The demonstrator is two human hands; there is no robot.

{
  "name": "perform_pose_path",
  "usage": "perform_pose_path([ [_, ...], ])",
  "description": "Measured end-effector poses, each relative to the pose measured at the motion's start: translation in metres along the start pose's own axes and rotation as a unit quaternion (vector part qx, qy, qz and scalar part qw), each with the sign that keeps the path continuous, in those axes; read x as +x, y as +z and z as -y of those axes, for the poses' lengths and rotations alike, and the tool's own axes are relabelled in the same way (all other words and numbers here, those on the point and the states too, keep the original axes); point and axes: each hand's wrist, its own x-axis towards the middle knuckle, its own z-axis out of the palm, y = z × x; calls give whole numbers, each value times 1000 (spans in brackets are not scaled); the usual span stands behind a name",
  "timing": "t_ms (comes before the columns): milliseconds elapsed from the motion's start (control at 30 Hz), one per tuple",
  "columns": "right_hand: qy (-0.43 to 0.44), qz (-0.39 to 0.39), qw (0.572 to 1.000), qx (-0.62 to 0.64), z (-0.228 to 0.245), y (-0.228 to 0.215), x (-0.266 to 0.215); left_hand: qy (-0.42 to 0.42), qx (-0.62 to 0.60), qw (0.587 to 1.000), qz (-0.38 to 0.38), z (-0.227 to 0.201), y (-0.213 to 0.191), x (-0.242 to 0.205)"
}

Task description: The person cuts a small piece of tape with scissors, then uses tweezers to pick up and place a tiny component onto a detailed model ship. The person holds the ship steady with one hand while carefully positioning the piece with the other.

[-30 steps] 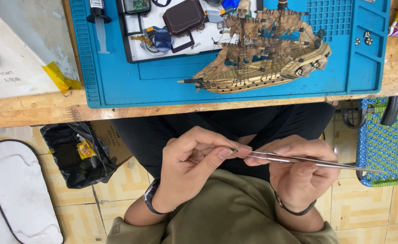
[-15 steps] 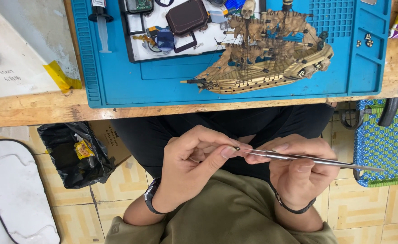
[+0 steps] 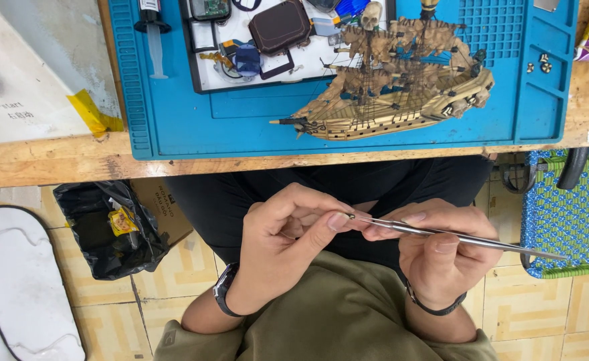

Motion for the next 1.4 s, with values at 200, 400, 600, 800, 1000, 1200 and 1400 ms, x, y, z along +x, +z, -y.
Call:
perform_pose_path([
  [200, 0, 3, 1000, 0, -1, -1, 0, -5, 7, 1000, 0, -1, 0, 1],
  [400, 0, -4, 1000, 9, -2, -1, 0, -20, -28, 999, 1, -3, 2, 2],
  [600, -8, -7, 1000, 24, -4, -1, 0, -22, -26, 999, 0, -2, -1, 1],
  [800, -8, -14, 1000, 10, -4, 2, -1, -5, -13, 1000, -6, -1, 0, 1],
  [1000, -6, -17, 1000, 7, -4, 2, -1, 3, -1, 1000, -7, -1, 0, 0],
  [1200, -15, -8, 1000, 7, -3, 2, -1, -3, 1, 1000, -12, 0, 0, -1],
  [1400, -12, -16, 1000, -1, -2, 2, -1, 10, 11, 1000, -14, -2, 2, 0],
])
